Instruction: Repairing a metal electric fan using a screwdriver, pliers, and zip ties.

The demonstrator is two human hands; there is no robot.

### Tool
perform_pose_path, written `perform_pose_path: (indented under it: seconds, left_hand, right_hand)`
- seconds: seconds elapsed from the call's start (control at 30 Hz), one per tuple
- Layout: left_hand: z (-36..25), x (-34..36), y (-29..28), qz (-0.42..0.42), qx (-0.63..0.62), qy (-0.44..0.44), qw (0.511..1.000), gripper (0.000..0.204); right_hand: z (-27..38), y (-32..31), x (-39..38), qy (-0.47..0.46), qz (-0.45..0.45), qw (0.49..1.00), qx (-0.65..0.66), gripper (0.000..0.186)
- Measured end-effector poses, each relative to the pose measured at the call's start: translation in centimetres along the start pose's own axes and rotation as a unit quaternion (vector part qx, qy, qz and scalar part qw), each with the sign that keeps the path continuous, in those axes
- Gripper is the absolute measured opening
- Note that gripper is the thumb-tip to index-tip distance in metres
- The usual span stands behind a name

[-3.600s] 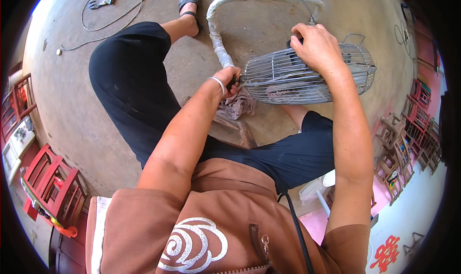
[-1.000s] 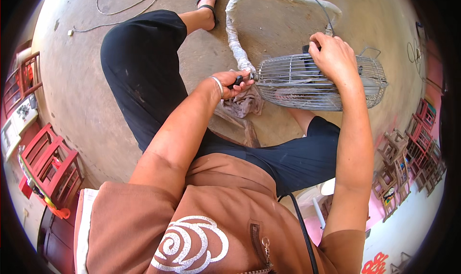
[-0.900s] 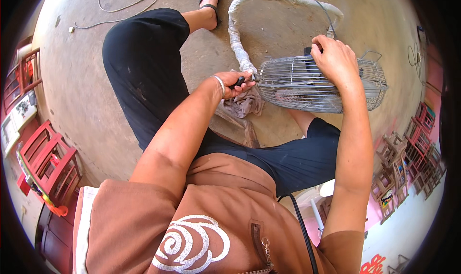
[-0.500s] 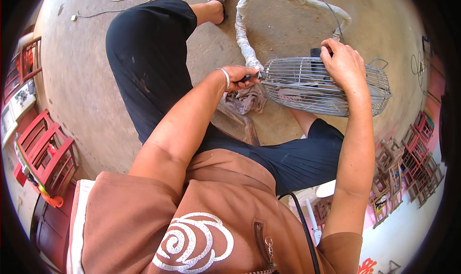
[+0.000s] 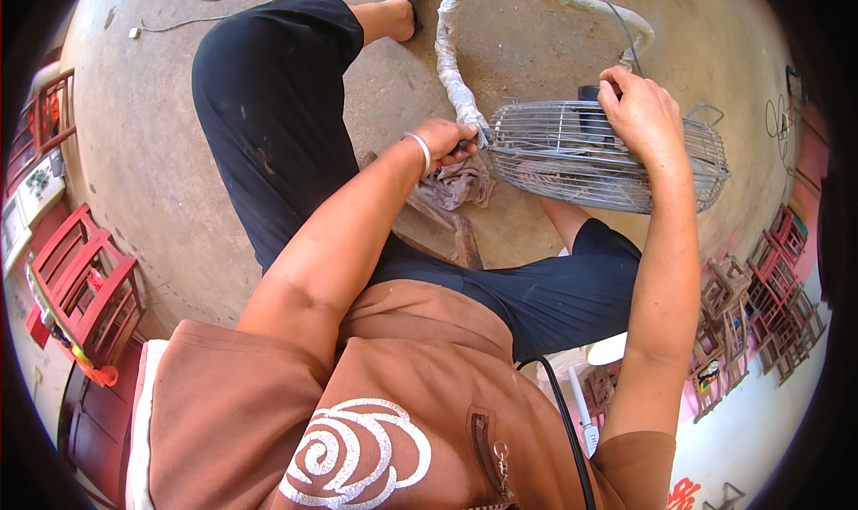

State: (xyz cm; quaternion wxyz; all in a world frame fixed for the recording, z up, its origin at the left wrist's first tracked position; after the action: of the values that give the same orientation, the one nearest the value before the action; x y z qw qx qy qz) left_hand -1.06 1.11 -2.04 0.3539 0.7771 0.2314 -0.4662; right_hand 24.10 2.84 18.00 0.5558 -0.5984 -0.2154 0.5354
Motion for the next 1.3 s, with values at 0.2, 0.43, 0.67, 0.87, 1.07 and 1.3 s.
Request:
perform_pose_path:
  seconds: [0.2, 0.43, 0.67, 0.87, 1.07, 1.3]
  left_hand:
    - [0.8, 0.3, 0.1, -0.058, 0.028, -0.010, 0.998, 0.015]
    - [1.7, 0.5, 1.0, -0.051, -0.114, 0.013, 0.992, 0.009]
    - [1.5, 0.4, 1.3, -0.069, -0.363, -0.030, 0.929, 0.013]
    - [1.3, 1.2, 1.3, -0.016, -0.284, -0.019, 0.958, 0.019]
    - [0.8, 1.2, 1.4, 0.060, -0.011, -0.037, 0.997, 0.017]
    - [0.6, 0.1, 2.0, 0.064, -0.054, -0.020, 0.996, 0.025]
  right_hand:
    - [0.4, 0.1, 0.0, -0.007, 0.005, 1.000, -0.003, 0.029]
    - [0.6, 0.4, 0.3, -0.013, -0.006, 1.000, -0.010, 0.029]
    - [1.7, 0.8, 0.4, -0.019, 0.004, 1.000, -0.002, 0.028]
    - [1.7, 0.5, 0.3, 0.002, 0.014, 1.000, 0.006, 0.029]
    - [0.7, 0.1, -0.7, -0.003, 0.004, 1.000, 0.009, 0.028]
    - [-0.2, 0.1, -1.3, -0.012, -0.007, 1.000, 0.014, 0.028]
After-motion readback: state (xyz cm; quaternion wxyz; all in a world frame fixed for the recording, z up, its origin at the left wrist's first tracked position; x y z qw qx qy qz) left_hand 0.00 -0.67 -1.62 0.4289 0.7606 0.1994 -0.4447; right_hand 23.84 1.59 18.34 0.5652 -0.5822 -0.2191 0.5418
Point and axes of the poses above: each hand's wrist, its own x-axis towards the middle knuckle, its own y-axis out of the palm, z = x × y, the point moved 4 cm from there along x, towards the middle knuckle, and after that the axes turned 12 degrees about x, right-handed, at the moved point
